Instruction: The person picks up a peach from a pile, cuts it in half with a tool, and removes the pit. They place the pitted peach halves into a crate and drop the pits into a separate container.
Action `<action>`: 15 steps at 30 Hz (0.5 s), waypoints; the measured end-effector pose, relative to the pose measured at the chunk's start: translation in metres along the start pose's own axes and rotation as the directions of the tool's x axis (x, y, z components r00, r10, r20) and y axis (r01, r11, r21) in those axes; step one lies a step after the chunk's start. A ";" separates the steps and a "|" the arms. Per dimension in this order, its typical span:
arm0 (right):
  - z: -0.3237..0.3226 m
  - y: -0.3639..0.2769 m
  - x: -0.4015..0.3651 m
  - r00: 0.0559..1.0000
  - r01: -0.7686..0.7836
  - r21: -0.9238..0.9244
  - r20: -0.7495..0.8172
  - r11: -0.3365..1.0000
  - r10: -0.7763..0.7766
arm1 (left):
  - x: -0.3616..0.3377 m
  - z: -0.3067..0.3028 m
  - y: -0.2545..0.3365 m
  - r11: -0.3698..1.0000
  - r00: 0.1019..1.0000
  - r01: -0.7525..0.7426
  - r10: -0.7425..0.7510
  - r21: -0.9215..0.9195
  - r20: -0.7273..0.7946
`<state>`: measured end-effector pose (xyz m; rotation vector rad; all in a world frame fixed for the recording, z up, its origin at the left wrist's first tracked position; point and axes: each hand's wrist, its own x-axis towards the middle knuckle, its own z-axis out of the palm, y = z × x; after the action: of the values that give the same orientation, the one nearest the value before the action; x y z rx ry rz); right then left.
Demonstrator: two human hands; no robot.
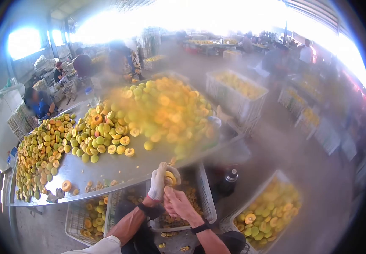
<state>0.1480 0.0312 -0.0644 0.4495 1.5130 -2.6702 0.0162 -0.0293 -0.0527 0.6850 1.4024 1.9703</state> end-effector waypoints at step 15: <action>-0.003 0.018 -0.017 0.822 0.191 -0.877 -0.102 0.440 -0.560 | 0.003 0.001 -0.002 0.921 0.917 0.133 -0.254 -0.365 -0.307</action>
<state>0.1683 0.0226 -0.0767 0.6015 3.0881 -1.6505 0.0147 -0.0261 -0.0540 0.0310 1.2196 2.1639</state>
